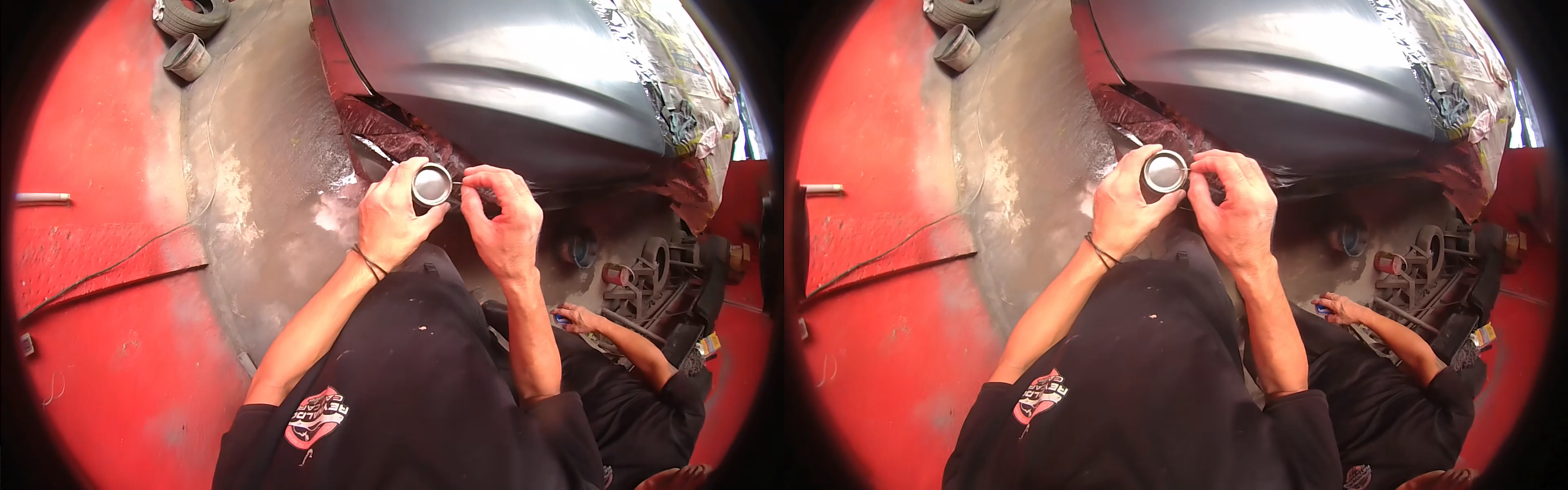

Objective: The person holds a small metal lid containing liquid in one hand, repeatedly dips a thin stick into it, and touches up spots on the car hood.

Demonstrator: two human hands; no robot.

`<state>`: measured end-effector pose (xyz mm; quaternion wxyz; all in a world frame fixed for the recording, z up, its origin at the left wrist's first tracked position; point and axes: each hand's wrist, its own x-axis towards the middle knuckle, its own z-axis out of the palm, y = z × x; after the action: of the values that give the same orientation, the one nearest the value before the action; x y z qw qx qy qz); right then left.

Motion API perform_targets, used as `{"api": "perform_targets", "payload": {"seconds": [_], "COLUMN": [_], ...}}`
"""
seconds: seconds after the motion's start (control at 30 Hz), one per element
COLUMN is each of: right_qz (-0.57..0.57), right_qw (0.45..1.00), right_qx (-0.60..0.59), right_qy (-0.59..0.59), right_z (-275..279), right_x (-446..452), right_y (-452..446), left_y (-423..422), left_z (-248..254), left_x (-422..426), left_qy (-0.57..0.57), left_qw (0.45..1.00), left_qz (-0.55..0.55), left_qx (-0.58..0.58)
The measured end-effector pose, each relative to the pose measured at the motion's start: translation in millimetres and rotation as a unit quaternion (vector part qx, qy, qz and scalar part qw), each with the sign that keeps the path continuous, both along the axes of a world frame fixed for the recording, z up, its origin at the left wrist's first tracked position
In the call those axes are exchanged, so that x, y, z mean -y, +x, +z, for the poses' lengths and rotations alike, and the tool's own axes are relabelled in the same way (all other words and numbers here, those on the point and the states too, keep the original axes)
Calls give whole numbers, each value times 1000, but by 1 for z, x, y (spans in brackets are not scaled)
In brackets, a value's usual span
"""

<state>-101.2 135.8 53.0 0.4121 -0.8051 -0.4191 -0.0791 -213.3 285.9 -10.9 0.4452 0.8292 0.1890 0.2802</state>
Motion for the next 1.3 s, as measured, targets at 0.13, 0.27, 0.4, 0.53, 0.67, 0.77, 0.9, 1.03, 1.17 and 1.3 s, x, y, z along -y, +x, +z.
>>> {"api": "perform_targets", "payload": {"seconds": [0.13, 0.27, 0.4, 0.53, 0.67, 0.77, 0.9, 1.03, 1.17, 1.3], "right_qz": [-20, -29, -55, -109, -179, -219, -217, -217, -202, -200], "right_qw": [999, 998, 993, 973, 946, 951, 961, 973, 977, 975], "right_qx": [-29, -56, -102, -187, -238, -194, -146, -82, -65, -73], "right_qy": [2, 9, 24, 80, 130, 96, 84, 23, -10, -59], "right_z": [-11, -26, -30, -38, -68, -77, -100, -115, -121, -118], "right_x": [9, 15, 21, 24, 16, 5, -13, -24, -30, -33], "right_y": [18, 33, 46, 77, 139, 184, 243, 288, 309, 315], "left_y": [15, 29, 40, 39, 24, 11, -4, -5, 2, 14], "left_z": [0, -1, -4, -5, -4, -3, 2, 3, 3, -1], "left_x": [0, 3, -1, -4, -9, -10, -8, -2, 4, 7], "left_qy": [2, -4, -13, -23, -31, -32, -37, -24, -43, -57], "left_qw": [1000, 1000, 1000, 1000, 999, 999, 998, 997, 996, 996], "left_qz": [-15, -10, -10, 4, 6, 13, 20, 35, 48, 44], "left_qx": [3, 5, 11, -14, -29, -29, -48, -61, -66, -52]}}
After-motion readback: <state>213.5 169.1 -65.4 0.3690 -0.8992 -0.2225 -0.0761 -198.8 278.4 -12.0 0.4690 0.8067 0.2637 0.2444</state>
